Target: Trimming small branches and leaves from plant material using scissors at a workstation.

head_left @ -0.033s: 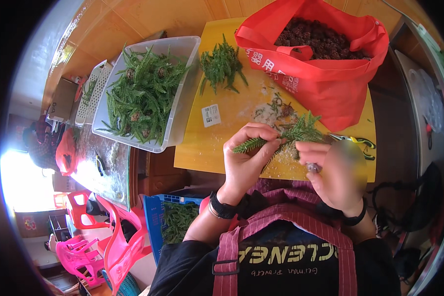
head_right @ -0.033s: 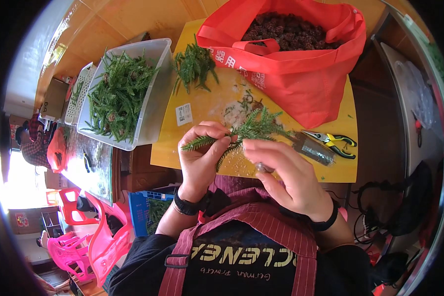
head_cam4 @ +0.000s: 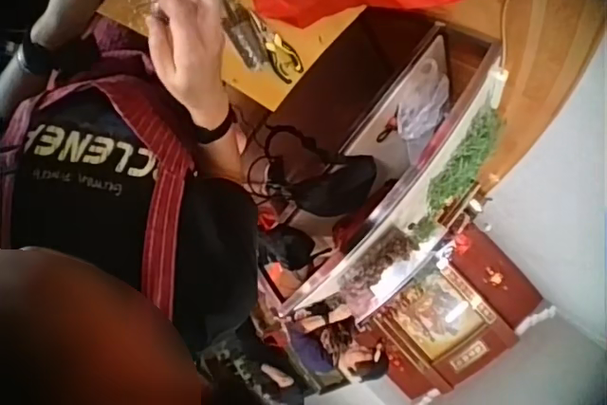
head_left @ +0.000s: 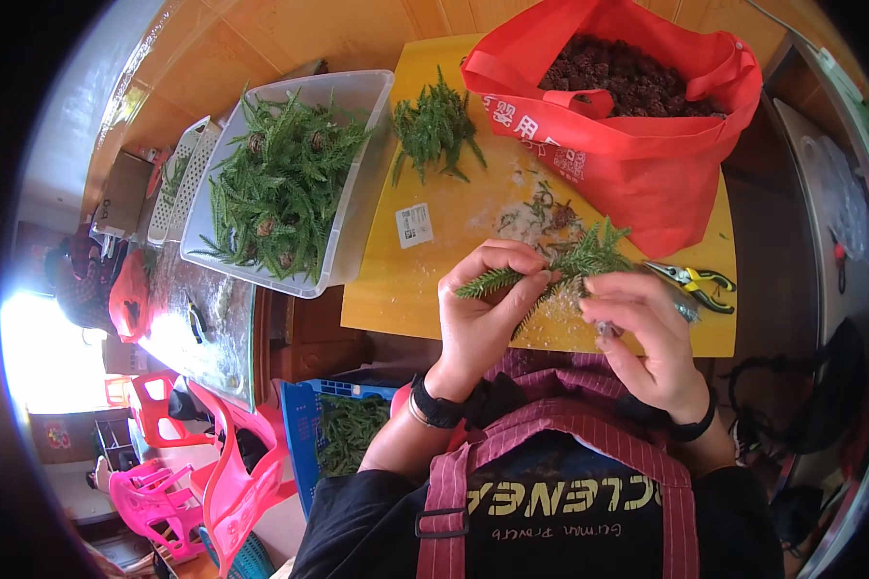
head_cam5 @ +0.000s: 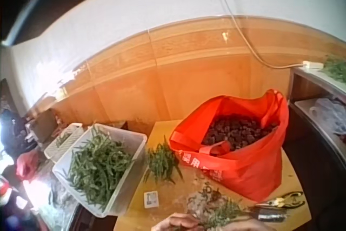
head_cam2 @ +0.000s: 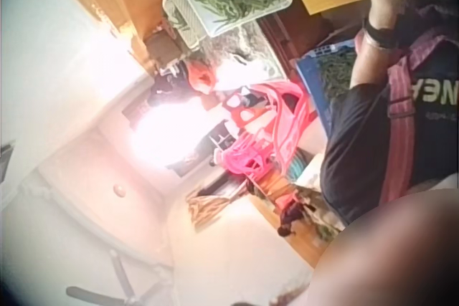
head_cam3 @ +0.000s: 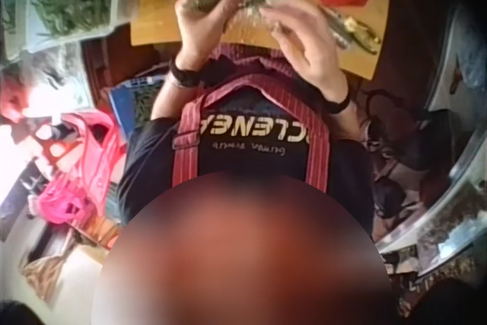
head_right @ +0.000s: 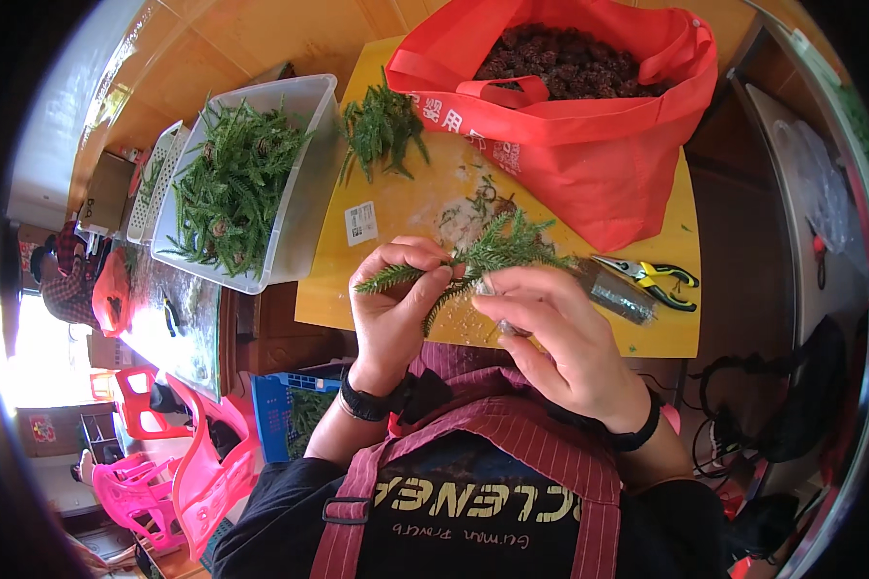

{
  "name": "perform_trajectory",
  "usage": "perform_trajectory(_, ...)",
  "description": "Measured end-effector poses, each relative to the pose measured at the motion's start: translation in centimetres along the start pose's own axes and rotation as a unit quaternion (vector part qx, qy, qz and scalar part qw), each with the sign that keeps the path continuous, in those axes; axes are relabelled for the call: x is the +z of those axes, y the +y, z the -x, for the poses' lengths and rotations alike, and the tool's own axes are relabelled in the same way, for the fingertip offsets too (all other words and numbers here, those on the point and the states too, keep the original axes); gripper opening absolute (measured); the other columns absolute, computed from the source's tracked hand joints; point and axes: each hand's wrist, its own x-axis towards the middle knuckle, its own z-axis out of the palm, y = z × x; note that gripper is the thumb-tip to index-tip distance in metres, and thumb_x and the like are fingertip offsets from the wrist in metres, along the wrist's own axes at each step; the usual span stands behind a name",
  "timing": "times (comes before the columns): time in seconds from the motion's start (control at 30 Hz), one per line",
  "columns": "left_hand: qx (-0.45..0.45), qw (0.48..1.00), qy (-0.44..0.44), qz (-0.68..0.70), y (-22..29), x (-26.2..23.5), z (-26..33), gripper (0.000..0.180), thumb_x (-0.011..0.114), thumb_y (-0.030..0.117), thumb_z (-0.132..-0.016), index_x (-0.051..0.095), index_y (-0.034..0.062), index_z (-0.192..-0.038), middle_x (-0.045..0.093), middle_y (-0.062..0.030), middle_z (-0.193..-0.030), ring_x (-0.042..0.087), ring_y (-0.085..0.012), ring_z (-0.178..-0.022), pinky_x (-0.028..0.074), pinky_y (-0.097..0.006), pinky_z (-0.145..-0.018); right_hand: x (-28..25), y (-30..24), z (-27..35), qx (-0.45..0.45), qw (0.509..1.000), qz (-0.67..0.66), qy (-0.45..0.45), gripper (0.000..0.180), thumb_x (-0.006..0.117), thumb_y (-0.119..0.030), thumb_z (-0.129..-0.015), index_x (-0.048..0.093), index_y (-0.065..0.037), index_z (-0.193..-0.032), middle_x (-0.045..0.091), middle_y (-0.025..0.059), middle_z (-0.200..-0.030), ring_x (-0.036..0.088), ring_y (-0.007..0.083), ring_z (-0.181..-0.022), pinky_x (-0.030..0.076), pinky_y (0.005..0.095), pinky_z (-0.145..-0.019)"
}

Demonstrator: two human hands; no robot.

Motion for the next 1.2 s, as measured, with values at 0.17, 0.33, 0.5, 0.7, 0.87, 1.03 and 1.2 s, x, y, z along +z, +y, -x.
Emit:
perform_trajectory(0.17,-0.014,0.999,0.021,0.028,0.3,0.1,0.1,0.016,0.056,-0.014,-0.079,0.053,-0.0012,-0.088,0.055,-0.0102,-0.096,0.06,-0.0176,-0.085,0.052,-0.031,-0.078,0.6,0.5,-0.7,0.001,0.993,0.116,0.026,0.039,0.061,0.007,-0.074,0.054,0.001,-0.111,0.055,0.013,-0.102,0.058,0.0196,-0.087,0.047,0.0277,-0.075)
perform_trajectory(0.33,-0.023,0.998,0.037,0.056,0.7,0.5,0.1,0.016,0.056,-0.013,-0.079,0.052,-0.0007,-0.09,0.055,-0.0102,-0.095,0.06,-0.0178,-0.083,0.052,-0.03,-0.076,1.0,1.2,-0.3,0.019,0.996,0.044,0.069,0.051,0.064,0.009,-0.071,0.047,0.0,-0.118,0.06,0.0123,-0.1,0.059,0.0198,-0.088,0.047,0.0291,-0.078)
perform_trajectory(0.5,-0.01,0.999,0.007,0.043,0.6,0.5,0.0,0.017,0.056,-0.013,-0.08,0.052,-0.0008,-0.091,0.056,-0.0105,-0.095,0.06,-0.0172,-0.082,0.051,-0.029,-0.076,1.8,1.4,-0.3,0.037,0.992,0.068,0.096,0.057,0.066,0.01,-0.07,0.042,0.0,-0.121,0.064,0.0132,-0.098,0.06,0.0177,-0.086,0.046,0.0276,-0.078)
perform_trajectory(0.7,-0.028,0.999,-0.024,0.023,1.2,1.0,0.2,0.014,0.058,-0.011,-0.082,0.055,-0.0034,-0.093,0.058,-0.0075,-0.095,0.058,-0.0121,-0.088,0.049,-0.024,-0.079,2.3,1.3,-0.9,0.054,0.983,0.084,0.155,0.066,0.072,0.005,-0.07,0.039,0.002,-0.127,0.066,0.0135,-0.094,0.061,0.0149,-0.079,0.047,0.0258,-0.075)
perform_trajectory(0.87,-0.046,0.998,-0.038,-0.004,1.4,0.9,0.0,0.014,0.06,-0.008,-0.082,0.055,-0.0031,-0.095,0.058,-0.0069,-0.095,0.058,-0.011,-0.089,0.049,-0.024,-0.08,2.3,1.0,-1.3,0.072,0.981,0.095,0.156,0.068,0.072,0.006,-0.069,0.04,0.003,-0.129,0.067,0.0134,-0.09,0.061,0.0139,-0.077,0.048,0.0248,-0.072)
perform_trajectory(1.03,-0.084,0.996,-0.043,-0.006,1.8,0.9,-0.3,0.015,0.06,-0.006,-0.083,0.055,-0.0035,-0.097,0.06,-0.0064,-0.095,0.058,-0.0104,-0.09,0.048,-0.024,-0.081,2.0,1.0,-1.9,0.057,0.981,0.105,0.151,0.059,0.071,0.008,-0.068,0.049,0.001,-0.123,0.066,0.0129,-0.093,0.062,0.015,-0.075,0.048,0.0248,-0.069)
perform_trajectory(1.2,-0.141,0.988,-0.053,-0.034,1.4,0.3,-0.7,0.017,0.061,-0.003,-0.084,0.054,-0.0038,-0.1,0.062,-0.0065,-0.094,0.059,-0.0111,-0.091,0.048,-0.024,-0.081,1.9,1.4,-2.3,0.027,0.982,0.137,0.126,0.049,0.069,0.01,-0.068,0.056,0.0,-0.114,0.065,0.0122,-0.097,0.063,0.016,-0.071,0.049,0.0248,-0.066)
